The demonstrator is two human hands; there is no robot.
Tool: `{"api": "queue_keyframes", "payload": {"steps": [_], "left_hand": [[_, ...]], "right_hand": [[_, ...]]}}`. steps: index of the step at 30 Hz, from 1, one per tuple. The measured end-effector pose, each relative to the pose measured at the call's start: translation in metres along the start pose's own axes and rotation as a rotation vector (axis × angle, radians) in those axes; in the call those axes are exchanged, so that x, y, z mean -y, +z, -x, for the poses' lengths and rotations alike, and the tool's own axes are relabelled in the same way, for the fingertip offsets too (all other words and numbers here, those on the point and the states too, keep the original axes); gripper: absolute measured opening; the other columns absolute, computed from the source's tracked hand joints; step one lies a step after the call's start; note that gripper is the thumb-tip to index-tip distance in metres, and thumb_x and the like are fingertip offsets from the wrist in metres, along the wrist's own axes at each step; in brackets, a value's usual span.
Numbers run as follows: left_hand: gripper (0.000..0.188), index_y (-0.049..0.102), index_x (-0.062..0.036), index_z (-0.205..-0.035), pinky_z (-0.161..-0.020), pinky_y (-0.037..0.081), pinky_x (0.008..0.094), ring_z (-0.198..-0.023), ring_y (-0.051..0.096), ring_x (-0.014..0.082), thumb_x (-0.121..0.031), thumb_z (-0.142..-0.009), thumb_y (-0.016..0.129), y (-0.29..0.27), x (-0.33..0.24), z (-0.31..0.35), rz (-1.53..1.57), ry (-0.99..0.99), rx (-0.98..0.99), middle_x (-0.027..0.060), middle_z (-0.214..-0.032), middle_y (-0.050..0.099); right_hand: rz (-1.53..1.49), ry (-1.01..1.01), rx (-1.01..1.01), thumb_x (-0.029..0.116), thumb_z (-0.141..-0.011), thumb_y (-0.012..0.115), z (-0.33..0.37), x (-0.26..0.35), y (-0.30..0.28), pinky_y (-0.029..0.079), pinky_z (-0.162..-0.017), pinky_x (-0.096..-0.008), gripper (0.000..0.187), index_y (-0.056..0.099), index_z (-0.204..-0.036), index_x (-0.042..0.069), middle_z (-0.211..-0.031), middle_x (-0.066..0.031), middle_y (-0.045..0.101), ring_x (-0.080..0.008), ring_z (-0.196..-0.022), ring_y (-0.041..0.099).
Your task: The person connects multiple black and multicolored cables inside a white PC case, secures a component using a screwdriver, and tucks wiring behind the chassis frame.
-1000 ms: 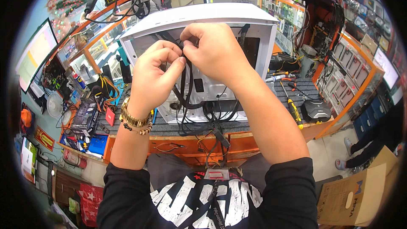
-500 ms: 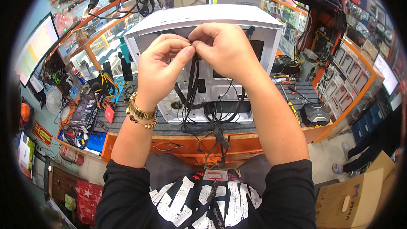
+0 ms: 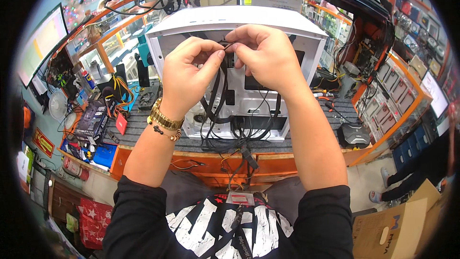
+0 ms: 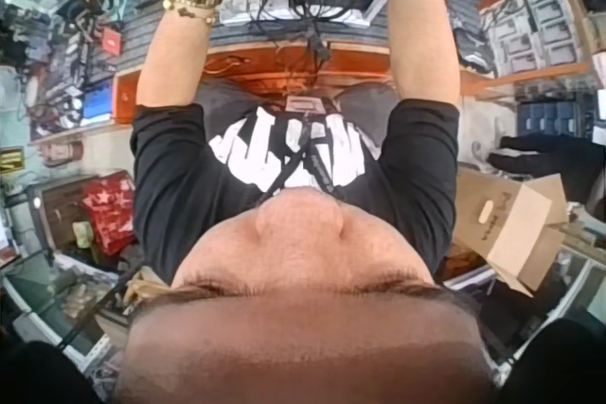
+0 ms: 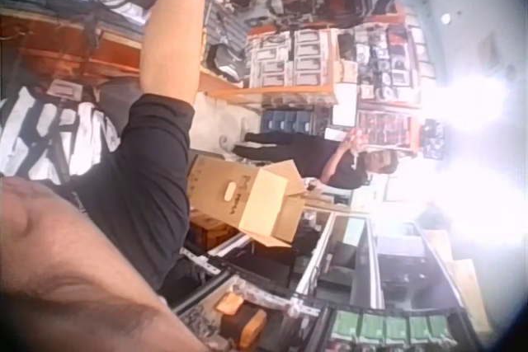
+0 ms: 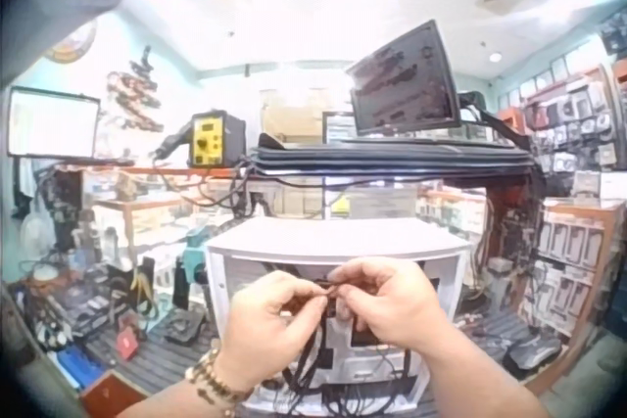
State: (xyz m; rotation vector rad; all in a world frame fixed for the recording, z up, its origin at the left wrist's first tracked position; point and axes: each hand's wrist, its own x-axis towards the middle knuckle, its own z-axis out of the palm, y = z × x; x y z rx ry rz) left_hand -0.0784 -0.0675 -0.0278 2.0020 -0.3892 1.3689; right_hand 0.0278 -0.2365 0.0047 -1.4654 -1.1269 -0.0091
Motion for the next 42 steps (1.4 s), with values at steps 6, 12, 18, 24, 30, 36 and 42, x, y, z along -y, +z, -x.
{"api": "queue_keyframes", "payload": {"steps": [6,12,18,24,30,36,42], "left_hand": [[0.007,0.076,-0.0004,-0.087,-0.065,0.058,0.0322,-0.072,0.072,0.0203,-0.006,-0.083,0.078,0.007,-0.002,-0.001,-0.023,-0.050,-0.053,0.0094,-0.082,0.071],[0.009,0.075,-0.0002,-0.086,-0.065,0.058,0.0339,-0.071,0.072,0.0221,-0.007,-0.083,0.078,0.008,0.000,-0.004,-0.046,-0.037,-0.064,0.0111,-0.081,0.072],[0.009,0.076,0.0002,-0.087,-0.066,0.058,0.0344,-0.071,0.072,0.0228,-0.007,-0.083,0.078,0.008,0.002,-0.004,-0.054,-0.031,-0.050,0.0118,-0.081,0.072],[0.008,0.077,0.0010,-0.090,-0.067,0.058,0.0342,-0.072,0.072,0.0227,-0.006,-0.087,0.077,0.007,-0.003,-0.004,-0.037,-0.057,-0.054,0.0119,-0.081,0.071],[0.008,0.077,0.0012,-0.093,-0.068,0.058,0.0331,-0.074,0.072,0.0221,-0.006,-0.090,0.078,0.008,-0.005,0.000,-0.048,-0.064,-0.060,0.0113,-0.085,0.071],[0.013,0.078,0.0013,-0.104,-0.075,0.060,0.0281,-0.084,0.075,0.0154,0.000,-0.091,0.079,0.014,-0.003,0.001,-0.018,0.019,-0.101,0.0081,-0.096,0.074],[0.016,0.070,0.0040,-0.092,-0.078,0.062,0.0274,-0.086,0.075,0.0143,-0.004,-0.091,0.083,0.012,-0.007,0.011,0.154,-0.069,-0.246,0.0087,-0.101,0.071]], "right_hand": [[-0.013,0.004,0.007,0.003,-0.098,0.062,0.000,0.001,0.000,0.056,-0.058,-0.0235,0.026,0.073,-0.120,-0.004,-0.103,-0.0118,0.078,-0.0080,-0.071,0.069],[-0.030,0.002,0.016,0.003,-0.098,0.063,-0.001,-0.001,-0.001,0.056,-0.057,-0.0235,0.026,0.073,-0.120,-0.004,-0.101,-0.0116,0.078,-0.0077,-0.071,0.068],[0.013,-0.008,0.027,0.003,-0.098,0.063,-0.001,0.001,-0.001,0.056,-0.059,-0.0242,0.023,0.074,-0.118,-0.004,-0.099,-0.0104,0.079,-0.0080,-0.070,0.068],[0.252,-0.117,0.067,0.004,-0.095,0.066,-0.002,0.009,0.002,0.055,-0.063,-0.0280,0.023,0.076,-0.115,-0.002,-0.088,-0.0088,0.078,-0.0105,-0.068,0.068],[0.426,-0.189,-0.071,0.009,-0.093,0.071,-0.001,0.011,0.004,0.056,-0.067,-0.0334,0.015,0.075,-0.101,-0.003,-0.082,-0.0122,0.076,-0.0170,-0.069,0.068],[0.490,-0.157,-0.042,0.011,-0.091,0.071,0.000,0.016,0.002,0.055,-0.068,-0.0373,0.014,0.071,-0.094,-0.003,-0.077,-0.0158,0.071,-0.0264,-0.070,0.069],[0.619,-0.225,-0.093,0.009,-0.091,0.068,0.003,0.030,0.010,0.054,-0.067,-0.0389,0.012,0.069,-0.091,-0.003,-0.075,-0.0163,0.069,-0.0288,-0.068,0.068]]}}
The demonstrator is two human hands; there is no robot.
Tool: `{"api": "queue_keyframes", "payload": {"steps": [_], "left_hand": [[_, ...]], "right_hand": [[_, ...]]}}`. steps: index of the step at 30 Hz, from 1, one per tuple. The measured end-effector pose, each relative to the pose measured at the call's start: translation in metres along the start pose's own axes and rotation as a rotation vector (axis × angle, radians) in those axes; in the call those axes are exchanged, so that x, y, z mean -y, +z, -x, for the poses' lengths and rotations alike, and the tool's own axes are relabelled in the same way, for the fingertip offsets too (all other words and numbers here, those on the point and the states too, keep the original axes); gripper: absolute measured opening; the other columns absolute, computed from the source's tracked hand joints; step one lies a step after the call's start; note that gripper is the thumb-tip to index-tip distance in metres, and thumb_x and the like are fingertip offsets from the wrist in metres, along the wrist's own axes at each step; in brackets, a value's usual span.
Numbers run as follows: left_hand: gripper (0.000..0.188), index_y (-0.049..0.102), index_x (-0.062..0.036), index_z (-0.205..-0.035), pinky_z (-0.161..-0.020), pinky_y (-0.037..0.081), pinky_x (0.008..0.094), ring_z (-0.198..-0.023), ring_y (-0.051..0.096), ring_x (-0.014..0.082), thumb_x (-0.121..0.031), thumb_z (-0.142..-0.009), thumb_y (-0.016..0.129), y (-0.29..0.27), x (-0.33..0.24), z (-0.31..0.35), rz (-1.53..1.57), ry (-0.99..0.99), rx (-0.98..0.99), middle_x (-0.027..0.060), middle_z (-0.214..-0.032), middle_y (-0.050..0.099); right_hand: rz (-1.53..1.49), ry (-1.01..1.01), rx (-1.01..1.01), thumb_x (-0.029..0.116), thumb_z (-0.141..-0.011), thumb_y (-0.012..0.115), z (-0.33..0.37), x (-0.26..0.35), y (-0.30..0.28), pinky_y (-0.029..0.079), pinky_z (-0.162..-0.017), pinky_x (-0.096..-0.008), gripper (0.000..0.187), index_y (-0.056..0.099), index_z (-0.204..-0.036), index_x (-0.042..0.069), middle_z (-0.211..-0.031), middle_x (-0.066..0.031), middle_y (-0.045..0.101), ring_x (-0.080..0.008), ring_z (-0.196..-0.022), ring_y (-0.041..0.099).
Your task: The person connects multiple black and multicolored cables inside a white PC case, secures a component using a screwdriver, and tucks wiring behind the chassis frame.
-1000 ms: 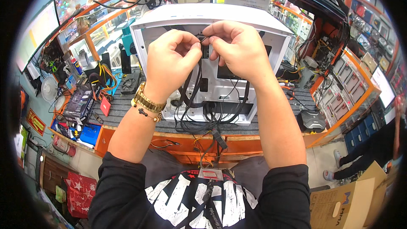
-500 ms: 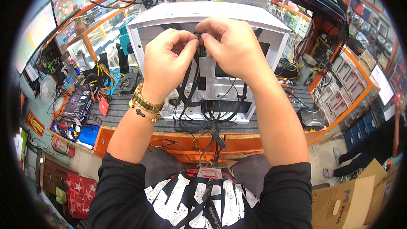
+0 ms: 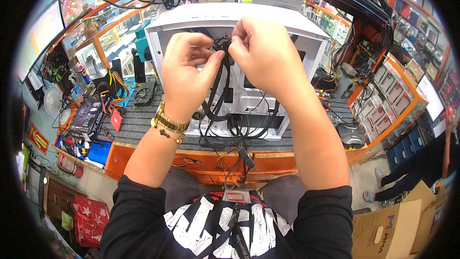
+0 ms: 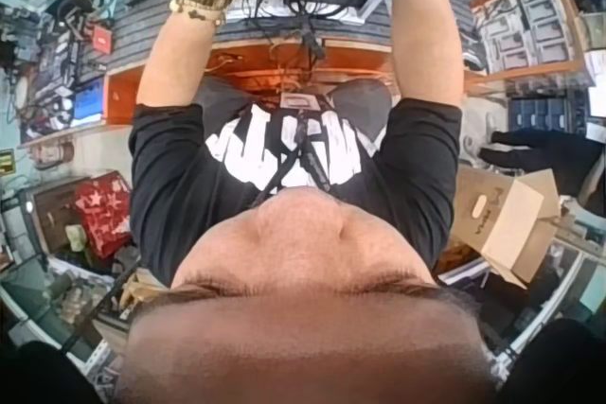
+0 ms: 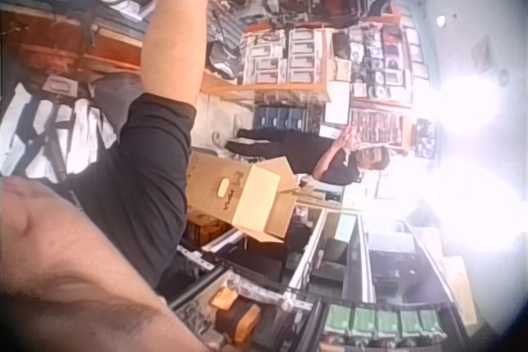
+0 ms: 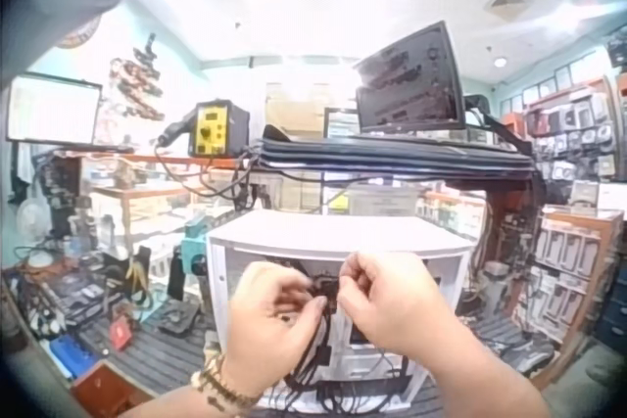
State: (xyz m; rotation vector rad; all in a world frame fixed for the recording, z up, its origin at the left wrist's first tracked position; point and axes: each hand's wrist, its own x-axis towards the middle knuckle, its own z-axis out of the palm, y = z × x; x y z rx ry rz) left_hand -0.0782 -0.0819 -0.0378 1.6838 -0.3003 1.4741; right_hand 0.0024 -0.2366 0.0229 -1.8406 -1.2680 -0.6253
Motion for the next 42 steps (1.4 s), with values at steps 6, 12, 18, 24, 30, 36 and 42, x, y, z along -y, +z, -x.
{"api": "queue_keyframes", "payload": {"steps": [6,12,18,24,30,36,42], "left_hand": [[0.025,0.071,-0.0011,-0.083,-0.057,0.049,0.0345,-0.061,0.069,0.0208,-0.019,-0.098,0.078,-0.022,0.003,0.023,-0.456,-0.058,0.236,0.0108,-0.064,0.066],[0.020,0.073,0.0029,-0.092,-0.059,0.051,0.0450,-0.066,0.067,0.0425,-0.015,-0.100,0.070,0.003,0.011,0.037,-0.390,-0.115,0.324,0.0245,-0.072,0.066],[0.020,0.071,0.0020,-0.088,-0.057,0.049,0.0456,-0.064,0.067,0.0429,-0.014,-0.100,0.070,0.014,0.017,0.036,-0.458,-0.020,0.213,0.0245,-0.070,0.066],[0.021,0.067,0.0019,-0.083,-0.055,0.048,0.0461,-0.062,0.066,0.0419,-0.012,-0.099,0.072,0.028,0.016,0.034,-0.404,-0.082,0.118,0.0238,-0.067,0.064],[0.017,0.065,0.0020,-0.089,-0.054,0.046,0.0461,-0.058,0.063,0.0410,-0.010,-0.100,0.069,0.039,0.022,0.032,-0.354,-0.050,0.019,0.0214,-0.063,0.061],[0.017,0.064,0.0024,-0.089,-0.054,0.046,0.0455,-0.056,0.062,0.0403,-0.010,-0.100,0.068,0.038,0.020,0.032,-0.310,-0.078,0.015,0.0213,-0.062,0.060],[0.015,0.064,0.0032,-0.091,-0.053,0.047,0.0435,-0.055,0.064,0.0374,-0.008,-0.102,0.064,0.036,0.020,0.032,-0.266,-0.102,0.052,0.0200,-0.062,0.062]], "right_hand": [[0.031,-0.166,-0.049,0.008,-0.092,0.067,0.000,0.002,0.003,0.055,-0.068,-0.0399,0.009,0.067,-0.094,0.000,-0.076,-0.0164,0.068,-0.0330,-0.068,0.067],[-0.015,-0.179,-0.098,0.006,-0.094,0.069,0.002,0.001,0.007,0.056,-0.069,-0.0395,0.007,0.067,-0.097,0.001,-0.080,-0.0160,0.070,-0.0324,-0.072,0.070],[0.005,-0.063,-0.121,0.006,-0.093,0.072,0.012,0.002,0.005,0.057,-0.069,-0.0385,0.011,0.070,-0.101,-0.002,-0.084,-0.0176,0.074,-0.0320,-0.073,0.073],[0.116,0.139,-0.091,0.013,-0.093,0.077,0.026,-0.002,0.015,0.059,-0.073,-0.0408,0.022,0.072,-0.106,-0.005,-0.088,-0.0215,0.076,-0.0360,-0.079,0.076],[0.035,0.145,-0.066,0.009,-0.093,0.071,0.019,-0.011,0.025,0.059,-0.072,-0.0408,0.016,0.075,-0.096,-0.006,-0.081,-0.0219,0.075,-0.0359,-0.074,0.076],[0.028,0.239,-0.030,0.012,-0.093,0.072,0.019,-0.012,0.024,0.059,-0.072,-0.0387,0.020,0.075,-0.099,-0.006,-0.081,-0.0206,0.076,-0.0296,-0.072,0.076],[-0.087,0.201,-0.039,0.014,-0.093,0.074,0.017,-0.010,0.023,0.059,-0.071,-0.0367,0.020,0.076,-0.098,-0.005,-0.083,-0.0204,0.077,-0.0276,-0.073,0.077]]}}
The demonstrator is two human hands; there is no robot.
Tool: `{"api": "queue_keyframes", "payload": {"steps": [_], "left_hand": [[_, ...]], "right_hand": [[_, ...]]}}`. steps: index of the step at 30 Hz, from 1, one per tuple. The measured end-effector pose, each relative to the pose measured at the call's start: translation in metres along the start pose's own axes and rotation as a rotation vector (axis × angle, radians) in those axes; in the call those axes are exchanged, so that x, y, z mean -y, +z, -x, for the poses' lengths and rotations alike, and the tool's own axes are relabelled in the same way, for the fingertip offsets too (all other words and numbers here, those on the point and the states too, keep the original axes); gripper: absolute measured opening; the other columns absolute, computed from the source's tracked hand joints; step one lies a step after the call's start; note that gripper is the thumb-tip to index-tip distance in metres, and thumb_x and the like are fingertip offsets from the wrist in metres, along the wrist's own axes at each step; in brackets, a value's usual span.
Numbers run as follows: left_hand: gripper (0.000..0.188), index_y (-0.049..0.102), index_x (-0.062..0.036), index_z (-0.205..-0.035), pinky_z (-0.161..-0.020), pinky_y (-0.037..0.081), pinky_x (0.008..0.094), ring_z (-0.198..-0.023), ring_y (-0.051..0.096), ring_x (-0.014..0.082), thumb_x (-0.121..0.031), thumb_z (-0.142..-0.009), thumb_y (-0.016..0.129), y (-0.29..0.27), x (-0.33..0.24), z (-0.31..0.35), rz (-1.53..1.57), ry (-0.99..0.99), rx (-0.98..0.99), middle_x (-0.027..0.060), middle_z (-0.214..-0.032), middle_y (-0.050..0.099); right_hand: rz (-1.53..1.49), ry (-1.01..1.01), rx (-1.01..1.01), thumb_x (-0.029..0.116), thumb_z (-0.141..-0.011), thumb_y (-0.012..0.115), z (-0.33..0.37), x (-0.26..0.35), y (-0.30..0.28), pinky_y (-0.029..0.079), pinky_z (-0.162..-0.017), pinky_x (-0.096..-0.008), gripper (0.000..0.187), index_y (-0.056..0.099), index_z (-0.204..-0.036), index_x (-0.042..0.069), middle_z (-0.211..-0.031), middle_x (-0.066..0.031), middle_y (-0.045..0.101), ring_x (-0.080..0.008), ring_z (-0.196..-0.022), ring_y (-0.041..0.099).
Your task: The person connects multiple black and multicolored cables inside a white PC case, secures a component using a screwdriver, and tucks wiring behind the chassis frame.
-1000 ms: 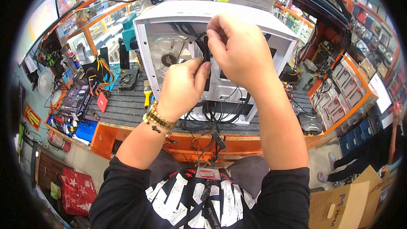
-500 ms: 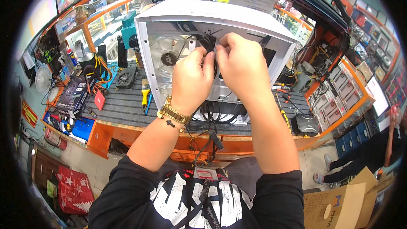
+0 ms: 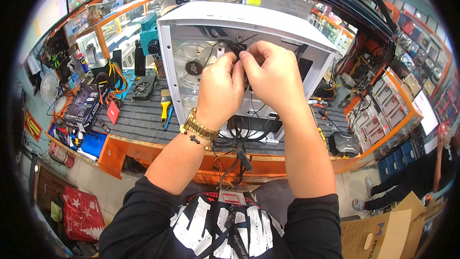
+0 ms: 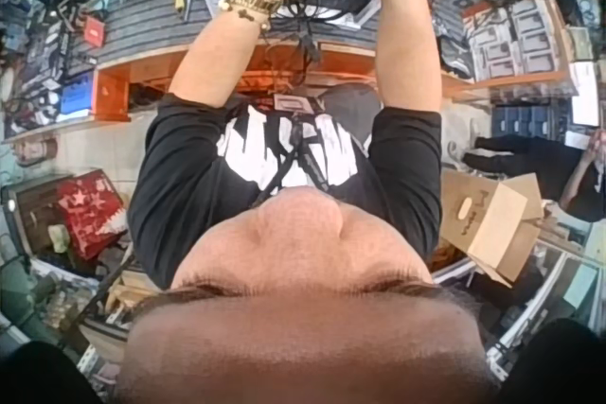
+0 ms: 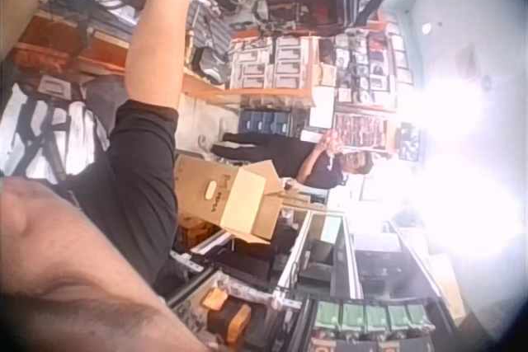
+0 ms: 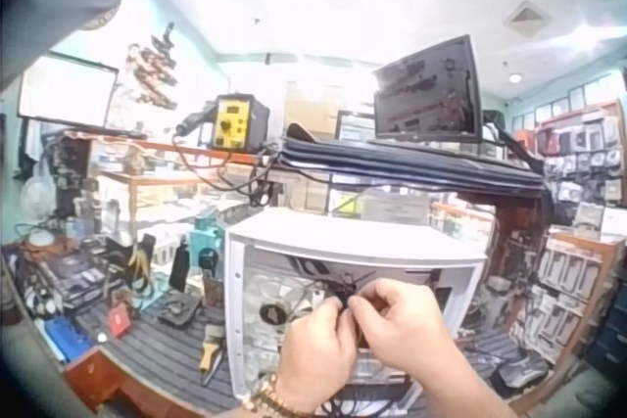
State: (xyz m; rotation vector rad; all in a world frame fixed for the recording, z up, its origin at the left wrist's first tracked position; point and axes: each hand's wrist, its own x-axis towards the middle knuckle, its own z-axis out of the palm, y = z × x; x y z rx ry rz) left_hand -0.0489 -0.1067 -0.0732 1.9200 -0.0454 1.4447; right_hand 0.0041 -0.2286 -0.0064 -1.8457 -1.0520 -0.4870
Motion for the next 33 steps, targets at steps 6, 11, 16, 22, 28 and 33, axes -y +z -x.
{"api": "queue_keyframes", "payload": {"steps": [6,11,16,22,28,33], "left_hand": [[0.020,0.059,0.0077,-0.110,-0.061,0.053,0.0565,-0.074,0.069,0.0507,-0.009,-0.101,0.064,-0.002,-0.003,0.003,0.050,-0.084,0.092,0.0299,-0.074,0.067],[0.027,0.053,0.0097,-0.119,-0.063,0.053,0.0581,-0.075,0.069,0.0522,-0.008,-0.101,0.061,0.000,-0.001,0.004,0.076,-0.044,0.083,0.0307,-0.075,0.068],[0.020,0.065,0.0081,-0.117,-0.058,0.049,0.0326,-0.066,0.067,0.0149,-0.007,-0.104,0.064,-0.011,-0.009,0.004,0.303,-0.265,0.154,0.0103,-0.079,0.072],[0.017,0.072,0.0053,-0.112,-0.055,0.049,0.0232,-0.065,0.063,0.0056,-0.010,-0.107,0.067,0.004,-0.003,0.007,0.757,-0.496,-0.054,0.0030,-0.086,0.075],[0.014,0.074,0.0066,-0.108,-0.060,0.057,0.0239,-0.072,0.070,0.0076,-0.005,-0.100,0.074,0.010,-0.002,0.008,0.749,-0.456,-0.240,0.0102,-0.090,0.078],[0.017,0.074,0.0081,-0.110,-0.062,0.057,0.0240,-0.074,0.071,0.0086,-0.005,-0.099,0.074,0.020,-0.004,0.006,0.748,-0.452,-0.284,0.0120,-0.093,0.079]], "right_hand": [[0.019,-0.110,-0.036,0.016,-0.092,0.077,-0.002,0.005,0.001,0.058,-0.067,-0.0355,0.020,0.076,-0.096,-0.004,-0.082,-0.0202,0.077,-0.0273,-0.071,0.077],[0.067,-0.104,-0.067,0.014,-0.090,0.078,-0.004,0.006,0.005,0.058,-0.066,-0.0353,0.019,0.076,-0.094,-0.005,-0.079,-0.0192,0.076,-0.0261,-0.069,0.076],[0.055,-0.054,-0.062,0.012,-0.088,0.078,-0.004,0.008,0.006,0.057,-0.065,-0.0343,0.017,0.075,-0.093,-0.005,-0.076,-0.0163,0.074,-0.0218,-0.063,0.072],[-0.002,0.029,0.018,0.011,-0.090,0.078,-0.004,0.009,0.002,0.054,-0.056,-0.0314,0.016,0.075,-0.094,-0.004,-0.073,-0.0114,0.073,-0.0156,-0.059,0.069],[-0.186,0.196,0.073,0.011,-0.095,0.077,-0.004,0.010,-0.002,0.051,-0.051,-0.0274,0.017,0.075,-0.093,-0.005,-0.068,-0.0064,0.070,-0.0107,-0.055,0.068],[-0.160,0.219,0.082,0.012,-0.095,0.077,-0.004,0.014,-0.004,0.051,-0.049,-0.0264,0.019,0.076,-0.097,-0.006,-0.068,-0.0063,0.071,-0.0104,-0.054,0.067]]}}
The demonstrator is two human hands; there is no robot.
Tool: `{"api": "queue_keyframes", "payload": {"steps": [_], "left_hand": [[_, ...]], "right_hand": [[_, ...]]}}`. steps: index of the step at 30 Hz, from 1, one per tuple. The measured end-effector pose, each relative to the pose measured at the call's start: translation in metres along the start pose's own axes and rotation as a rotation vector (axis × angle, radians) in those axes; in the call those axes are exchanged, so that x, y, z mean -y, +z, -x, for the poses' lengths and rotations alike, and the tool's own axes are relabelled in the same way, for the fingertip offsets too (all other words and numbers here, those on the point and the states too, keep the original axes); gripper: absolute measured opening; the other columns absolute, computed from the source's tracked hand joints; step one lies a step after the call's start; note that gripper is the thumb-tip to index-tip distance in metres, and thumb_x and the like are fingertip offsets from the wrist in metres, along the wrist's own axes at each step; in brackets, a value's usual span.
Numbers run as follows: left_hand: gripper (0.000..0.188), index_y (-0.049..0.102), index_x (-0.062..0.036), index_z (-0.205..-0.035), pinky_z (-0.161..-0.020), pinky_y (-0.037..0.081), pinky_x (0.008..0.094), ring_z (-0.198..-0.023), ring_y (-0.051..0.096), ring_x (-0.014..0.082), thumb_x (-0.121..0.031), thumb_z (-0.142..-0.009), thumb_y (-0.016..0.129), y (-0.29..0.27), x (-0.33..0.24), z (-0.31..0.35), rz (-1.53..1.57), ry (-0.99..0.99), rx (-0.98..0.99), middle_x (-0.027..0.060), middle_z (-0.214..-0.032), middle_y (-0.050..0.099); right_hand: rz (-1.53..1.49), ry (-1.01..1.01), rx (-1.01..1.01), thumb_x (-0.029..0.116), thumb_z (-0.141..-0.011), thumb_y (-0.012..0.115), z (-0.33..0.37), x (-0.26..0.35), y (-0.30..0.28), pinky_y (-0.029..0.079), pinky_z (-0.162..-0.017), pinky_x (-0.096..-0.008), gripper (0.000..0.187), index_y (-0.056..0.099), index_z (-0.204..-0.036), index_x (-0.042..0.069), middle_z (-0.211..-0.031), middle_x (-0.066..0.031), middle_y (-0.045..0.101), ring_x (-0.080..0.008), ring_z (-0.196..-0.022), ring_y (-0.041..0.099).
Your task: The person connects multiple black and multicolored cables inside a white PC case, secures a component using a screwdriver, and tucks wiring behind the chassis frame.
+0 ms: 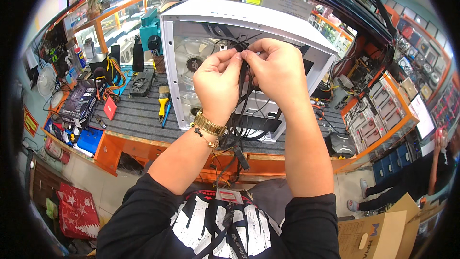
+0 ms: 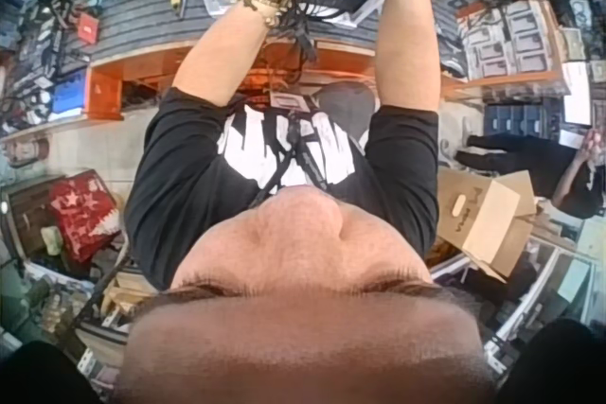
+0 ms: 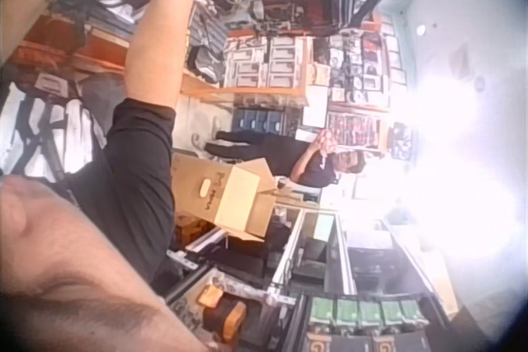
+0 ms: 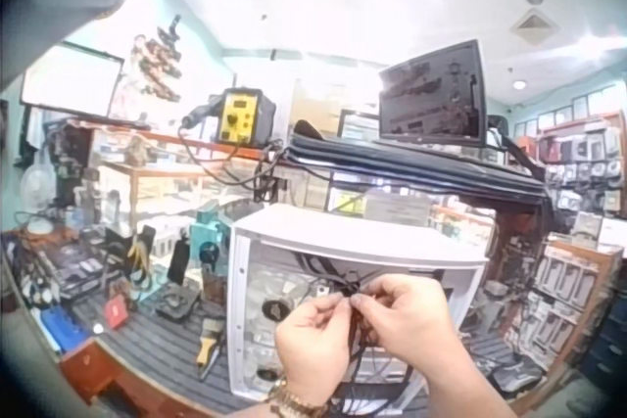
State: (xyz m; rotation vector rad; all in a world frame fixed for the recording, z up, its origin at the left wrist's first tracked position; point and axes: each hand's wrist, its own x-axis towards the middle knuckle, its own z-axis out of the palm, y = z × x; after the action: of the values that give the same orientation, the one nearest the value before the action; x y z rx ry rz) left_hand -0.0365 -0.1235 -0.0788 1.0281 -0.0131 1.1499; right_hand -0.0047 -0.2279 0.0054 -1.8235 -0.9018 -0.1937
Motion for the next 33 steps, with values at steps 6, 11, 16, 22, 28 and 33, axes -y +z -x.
{"api": "queue_keyframes", "payload": {"steps": [6,11,16,22,28,33], "left_hand": [[0.018,0.075,0.0097,-0.110,-0.067,0.056,0.0246,-0.078,0.072,0.0096,-0.004,-0.099,0.074,0.002,0.003,-0.004,-0.045,0.078,-0.018,0.0117,-0.094,0.080],[0.018,0.075,0.0097,-0.111,-0.068,0.055,0.0248,-0.077,0.071,0.0095,-0.004,-0.099,0.073,0.004,0.001,-0.005,-0.010,0.076,-0.012,0.0116,-0.094,0.079],[0.023,0.074,0.0059,-0.121,-0.070,0.058,0.0233,-0.079,0.068,0.0061,-0.009,-0.105,0.068,-0.002,-0.002,-0.003,-0.111,0.053,0.067,0.0049,-0.094,0.076],[0.028,0.073,0.0094,-0.125,-0.081,0.058,0.0282,-0.088,0.071,0.0133,-0.010,-0.106,0.066,-0.003,-0.019,0.007,-0.290,0.179,0.140,0.0103,-0.103,0.078],[0.030,0.070,0.0145,-0.122,-0.083,0.058,0.0389,-0.091,0.075,0.0350,-0.007,-0.103,0.061,-0.011,-0.029,-0.001,-0.541,0.393,0.246,0.0264,-0.104,0.075],[0.032,0.068,0.0139,-0.127,-0.089,0.058,0.0367,-0.101,0.073,0.0293,-0.009,-0.107,0.058,-0.012,-0.021,-0.002,-0.465,0.336,0.251,0.0222,-0.113,0.075]], "right_hand": [[0.035,0.026,0.038,0.014,-0.096,0.076,-0.001,0.004,-0.003,0.051,-0.048,-0.0272,0.022,0.078,-0.106,-0.006,-0.067,-0.0067,0.071,-0.0106,-0.054,0.066],[0.122,0.071,0.062,0.015,-0.096,0.076,-0.005,0.008,-0.007,0.054,-0.053,-0.0295,0.020,0.079,-0.103,-0.004,-0.069,-0.0085,0.073,-0.0115,-0.057,0.067],[0.216,-0.177,-0.089,0.013,-0.093,0.076,-0.009,-0.011,0.005,0.056,-0.061,-0.0351,0.019,0.078,-0.098,-0.005,-0.073,-0.0165,0.074,-0.0218,-0.060,0.071],[0.299,-0.270,-0.195,0.012,-0.091,0.077,-0.007,-0.010,0.011,0.057,-0.063,-0.0365,0.017,0.077,-0.092,-0.004,-0.073,-0.0199,0.073,-0.0293,-0.063,0.073],[0.194,-0.359,-0.288,0.009,-0.090,0.078,-0.001,-0.017,0.021,0.057,-0.063,-0.0363,0.012,0.076,-0.094,-0.002,-0.074,-0.0173,0.073,-0.0288,-0.063,0.072],[0.310,-0.538,-0.331,0.009,-0.088,0.078,-0.002,-0.026,0.020,0.057,-0.067,-0.0390,0.011,0.074,-0.094,0.000,-0.083,-0.0145,0.073,-0.0303,-0.071,0.072]]}}
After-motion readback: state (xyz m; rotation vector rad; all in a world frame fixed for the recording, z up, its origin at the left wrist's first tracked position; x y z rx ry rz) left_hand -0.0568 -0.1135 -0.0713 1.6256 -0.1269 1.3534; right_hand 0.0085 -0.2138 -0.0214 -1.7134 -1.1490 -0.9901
